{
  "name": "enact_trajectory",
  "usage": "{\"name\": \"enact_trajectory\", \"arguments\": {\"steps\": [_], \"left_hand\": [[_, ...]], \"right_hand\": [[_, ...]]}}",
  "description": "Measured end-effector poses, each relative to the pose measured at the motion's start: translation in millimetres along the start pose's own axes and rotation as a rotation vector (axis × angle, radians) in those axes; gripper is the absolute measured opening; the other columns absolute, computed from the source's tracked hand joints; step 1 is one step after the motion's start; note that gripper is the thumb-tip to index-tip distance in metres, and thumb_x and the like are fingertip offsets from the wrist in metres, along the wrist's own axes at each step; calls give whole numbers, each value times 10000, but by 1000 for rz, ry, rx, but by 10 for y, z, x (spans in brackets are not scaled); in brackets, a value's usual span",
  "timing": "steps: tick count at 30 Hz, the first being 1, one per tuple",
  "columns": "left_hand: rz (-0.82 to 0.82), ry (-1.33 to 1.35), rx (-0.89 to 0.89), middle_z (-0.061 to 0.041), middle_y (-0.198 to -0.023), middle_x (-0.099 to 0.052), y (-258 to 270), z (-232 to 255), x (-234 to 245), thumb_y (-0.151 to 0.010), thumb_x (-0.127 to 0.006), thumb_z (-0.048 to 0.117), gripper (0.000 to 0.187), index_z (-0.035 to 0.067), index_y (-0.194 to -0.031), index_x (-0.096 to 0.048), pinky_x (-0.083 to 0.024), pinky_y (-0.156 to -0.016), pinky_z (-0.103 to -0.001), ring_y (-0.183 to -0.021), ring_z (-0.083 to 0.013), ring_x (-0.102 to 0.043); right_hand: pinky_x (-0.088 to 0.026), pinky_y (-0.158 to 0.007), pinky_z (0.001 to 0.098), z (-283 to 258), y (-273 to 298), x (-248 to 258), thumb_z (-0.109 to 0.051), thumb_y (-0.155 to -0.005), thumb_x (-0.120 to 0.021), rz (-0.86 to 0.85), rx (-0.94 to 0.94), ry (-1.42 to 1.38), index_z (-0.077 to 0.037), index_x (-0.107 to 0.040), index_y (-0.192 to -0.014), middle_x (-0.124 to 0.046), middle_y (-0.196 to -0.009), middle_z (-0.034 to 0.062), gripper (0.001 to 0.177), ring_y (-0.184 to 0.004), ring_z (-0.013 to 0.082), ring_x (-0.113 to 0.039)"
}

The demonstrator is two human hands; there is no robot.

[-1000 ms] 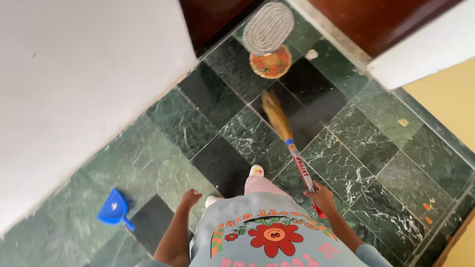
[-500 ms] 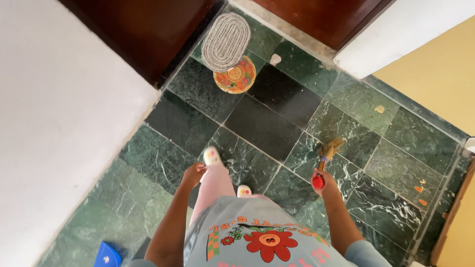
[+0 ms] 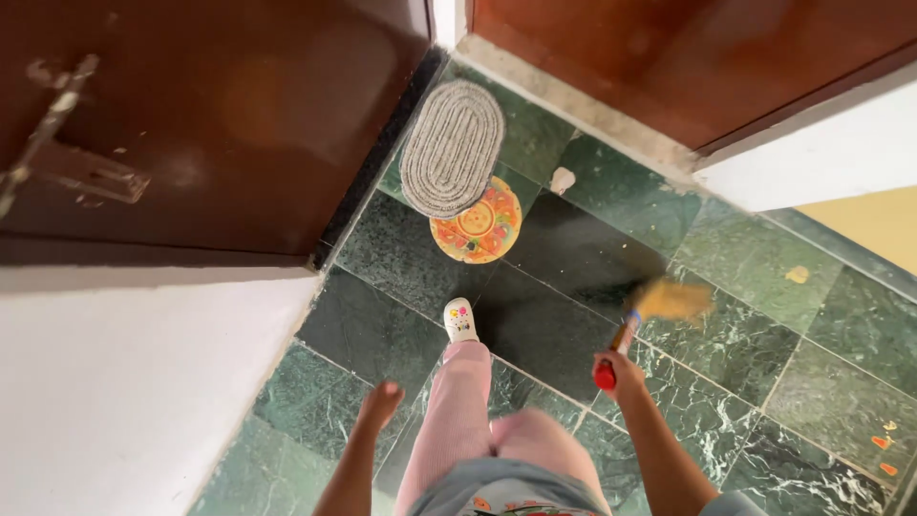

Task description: The person sweeps the floor and stairs with a broom, moving shoes and a shoe rack to clean underneath them. They then use a dustpan to collect the debris and pick up a rug by hand.

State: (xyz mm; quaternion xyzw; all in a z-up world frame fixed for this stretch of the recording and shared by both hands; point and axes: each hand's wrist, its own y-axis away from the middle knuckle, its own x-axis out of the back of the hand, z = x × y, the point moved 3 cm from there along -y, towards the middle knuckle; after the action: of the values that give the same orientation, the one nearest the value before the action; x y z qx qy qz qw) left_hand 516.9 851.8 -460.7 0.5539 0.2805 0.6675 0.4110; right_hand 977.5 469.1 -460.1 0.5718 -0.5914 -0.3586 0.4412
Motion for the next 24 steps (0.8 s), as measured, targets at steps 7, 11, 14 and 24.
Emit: {"name": "enact_trajectory", "arguments": {"steps": [7,11,14,24], "left_hand": [[155,183,-157,-119,-1219,-732,-2145,1479,816,-941,-642,425,439,97,-1231,-677,-543,-933,-437,-1134,-292,-696],[246,353,-209,-122,-1187,-742,-3635,2067,723,-915,-718,363,427,64,-1217,-677,-556,-931,-385,-1092,-255,-716],[269,549,-103,-104,-1182,-749,-4443,2295,386,-879,-765,340,445,57,-1211,-677,-547,-931,-347,-1083,-208,-716],[123,1263,542,55,-929,-622,-6564,2509,-670,-921,-739,395,384,117,-1159,-623,-440,-754,-385,-860,-127,-551]], "right_hand": [[-474,-428,386,-692,680,-1938,99,-726,-695,-63,154,368,-23,-608,-1214,-607,-707,125,511,-488,238,-589],[-494,-440,356,-982,712,-2469,135,-728,-685,-107,167,616,-97,-452,-1536,-648,-755,94,871,-501,196,-609],[-492,-432,339,-1048,458,-2443,108,-738,-703,-150,152,751,-136,-353,-1589,-690,-812,66,951,-483,179,-608],[-523,-814,268,162,-1075,-469,-4,-937,-690,-187,198,819,25,-525,-1423,-686,-1079,72,513,-946,121,-634]]}}
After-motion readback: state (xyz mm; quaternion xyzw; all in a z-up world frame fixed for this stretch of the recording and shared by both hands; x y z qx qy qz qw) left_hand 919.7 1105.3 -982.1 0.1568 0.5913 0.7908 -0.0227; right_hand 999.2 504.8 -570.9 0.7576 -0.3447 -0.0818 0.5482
